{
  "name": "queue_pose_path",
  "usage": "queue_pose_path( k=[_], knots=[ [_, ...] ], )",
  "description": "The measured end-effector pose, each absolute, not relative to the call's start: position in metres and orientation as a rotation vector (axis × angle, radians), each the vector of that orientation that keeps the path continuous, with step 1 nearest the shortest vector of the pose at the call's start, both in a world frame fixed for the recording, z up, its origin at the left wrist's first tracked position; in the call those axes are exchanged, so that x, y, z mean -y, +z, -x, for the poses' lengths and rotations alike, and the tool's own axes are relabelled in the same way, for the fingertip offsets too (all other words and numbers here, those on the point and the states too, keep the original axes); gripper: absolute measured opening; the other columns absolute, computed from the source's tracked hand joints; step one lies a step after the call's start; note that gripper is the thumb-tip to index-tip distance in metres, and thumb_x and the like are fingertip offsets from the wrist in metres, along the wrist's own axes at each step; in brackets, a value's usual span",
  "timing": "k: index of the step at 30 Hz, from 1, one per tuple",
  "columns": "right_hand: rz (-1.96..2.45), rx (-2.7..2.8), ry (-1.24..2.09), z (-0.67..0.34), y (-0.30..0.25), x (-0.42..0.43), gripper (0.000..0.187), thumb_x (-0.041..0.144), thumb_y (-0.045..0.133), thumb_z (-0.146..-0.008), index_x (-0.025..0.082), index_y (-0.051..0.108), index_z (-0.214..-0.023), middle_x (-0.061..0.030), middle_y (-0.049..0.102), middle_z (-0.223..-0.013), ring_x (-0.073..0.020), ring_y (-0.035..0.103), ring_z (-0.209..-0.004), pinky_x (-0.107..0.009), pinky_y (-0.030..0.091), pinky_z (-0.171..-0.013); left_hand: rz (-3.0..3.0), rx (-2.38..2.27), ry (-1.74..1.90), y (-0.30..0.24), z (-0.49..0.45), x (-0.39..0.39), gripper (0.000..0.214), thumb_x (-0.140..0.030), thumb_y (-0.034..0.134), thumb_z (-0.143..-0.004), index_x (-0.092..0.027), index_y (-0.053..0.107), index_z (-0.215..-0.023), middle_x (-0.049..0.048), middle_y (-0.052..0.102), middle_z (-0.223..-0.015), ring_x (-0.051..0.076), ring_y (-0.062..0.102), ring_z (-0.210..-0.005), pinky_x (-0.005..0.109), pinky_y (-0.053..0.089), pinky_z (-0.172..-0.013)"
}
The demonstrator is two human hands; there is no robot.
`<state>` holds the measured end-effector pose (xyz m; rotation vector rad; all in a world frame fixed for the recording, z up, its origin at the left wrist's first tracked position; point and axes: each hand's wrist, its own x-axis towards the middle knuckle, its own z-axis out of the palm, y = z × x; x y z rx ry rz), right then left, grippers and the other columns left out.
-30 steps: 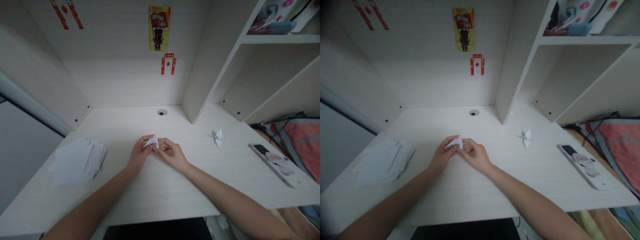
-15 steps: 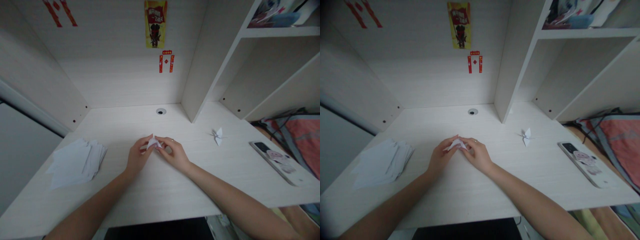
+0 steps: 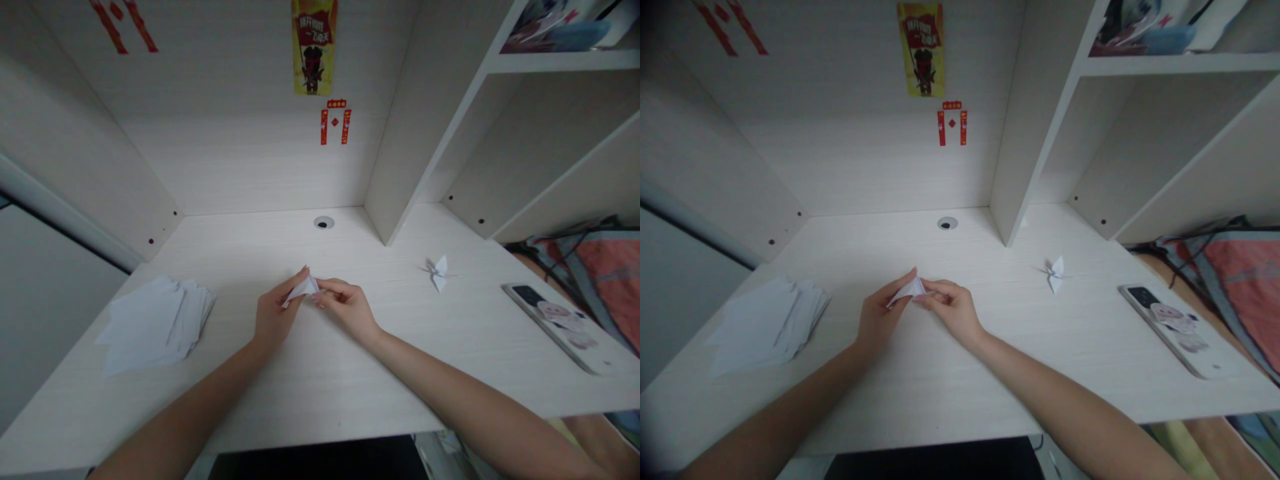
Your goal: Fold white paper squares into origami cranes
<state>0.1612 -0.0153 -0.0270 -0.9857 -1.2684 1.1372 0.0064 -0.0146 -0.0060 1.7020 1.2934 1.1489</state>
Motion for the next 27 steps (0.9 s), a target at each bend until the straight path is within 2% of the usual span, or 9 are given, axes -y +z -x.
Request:
queue_pose_path(
  k=[5, 10, 13, 17, 21, 25, 27],
  knots=[
    [0.992, 1.291, 1.083, -0.162, -0.025, 0.015, 0.024, 0.032, 0.072, -0.067, 0.024, 0.072, -0.089, -0.0025, 0.067, -0.08, -0.014, 0.057, -0.065, -0.028, 0.047, -0.062, -1.765, -1.287, 1.146, -0.004, -0.006, 0.017, 0.046, -0.012, 0.053, -0.074, -0.028, 0.059, -0.117, -0.0038, 0.058, -0.123, 0.02, 0.054, -0.113, 0.034, 0.04, -0.101],
    [0.982, 1.43, 0.934, -0.166, -0.023, 0.013, 0.021, 0.033, 0.07, -0.07, 0.025, 0.072, -0.09, -0.0041, 0.069, -0.086, -0.0186, 0.061, -0.079, -0.032, 0.049, -0.072, -1.778, -1.312, 1.099, -0.004, -0.004, 0.015, 0.045, -0.015, 0.054, -0.075, -0.028, 0.057, -0.119, -0.0022, 0.06, -0.119, 0.023, 0.059, -0.106, 0.034, 0.049, -0.089],
    [0.959, 1.53, 0.836, -0.169, -0.022, 0.013, 0.019, 0.033, 0.067, -0.074, 0.026, 0.071, -0.091, -0.0039, 0.07, -0.085, -0.0188, 0.062, -0.079, -0.032, 0.049, -0.071, -1.781, -1.303, 1.064, -0.005, -0.001, 0.013, 0.044, -0.017, 0.055, -0.076, -0.026, 0.056, -0.12, -0.0009, 0.061, -0.118, 0.024, 0.061, -0.102, 0.034, 0.052, -0.082],
    [0.989, 1.696, 0.697, -0.173, -0.023, 0.014, 0.027, 0.033, 0.06, -0.08, 0.027, 0.066, -0.106, -0.0028, 0.069, -0.083, -0.016, 0.062, -0.072, -0.029, 0.049, -0.066, -1.79, -1.278, 1.041, -0.007, 0.001, 0.013, 0.045, -0.016, 0.053, -0.077, -0.026, 0.055, -0.121, -0.0007, 0.059, -0.121, 0.023, 0.061, -0.101, 0.03, 0.053, -0.077],
    [1.072, 1.84, 0.567, -0.176, -0.023, 0.015, 0.032, 0.034, 0.054, -0.085, 0.026, 0.06, -0.115, -0.0014, 0.068, -0.076, -0.0137, 0.059, -0.063, -0.027, 0.047, -0.063, -1.871, -1.348, 1.023, -0.007, 0.0, 0.014, 0.046, -0.016, 0.053, -0.077, -0.027, 0.054, -0.122, -0.0012, 0.058, -0.121, 0.022, 0.063, -0.098, 0.03, 0.053, -0.077],
    [1.11, 1.91, 0.464, -0.175, -0.022, 0.016, 0.033, 0.033, 0.05, -0.087, 0.026, 0.058, -0.119, -0.0021, 0.067, -0.077, -0.0145, 0.06, -0.066, -0.026, 0.047, -0.064, -2.015, -1.443, 0.934, -0.007, 0.002, 0.014, 0.048, -0.018, 0.052, -0.078, -0.03, 0.051, -0.125, -0.0001, 0.061, -0.118, 0.022, 0.067, -0.084, 0.032, 0.053, -0.073],
    [1.121, 1.92, 0.444, -0.175, -0.021, 0.017, 0.033, 0.032, 0.05, -0.087, 0.025, 0.058, -0.119, -0.0023, 0.067, -0.077, -0.0147, 0.06, -0.067, -0.026, 0.047, -0.064, -2.079, -1.445, 0.932, -0.007, 0.002, 0.013, 0.049, -0.02, 0.053, -0.078, -0.029, 0.05, -0.126, 0.0001, 0.061, -0.118, 0.022, 0.067, -0.086, 0.032, 0.053, -0.076]
  ],
)
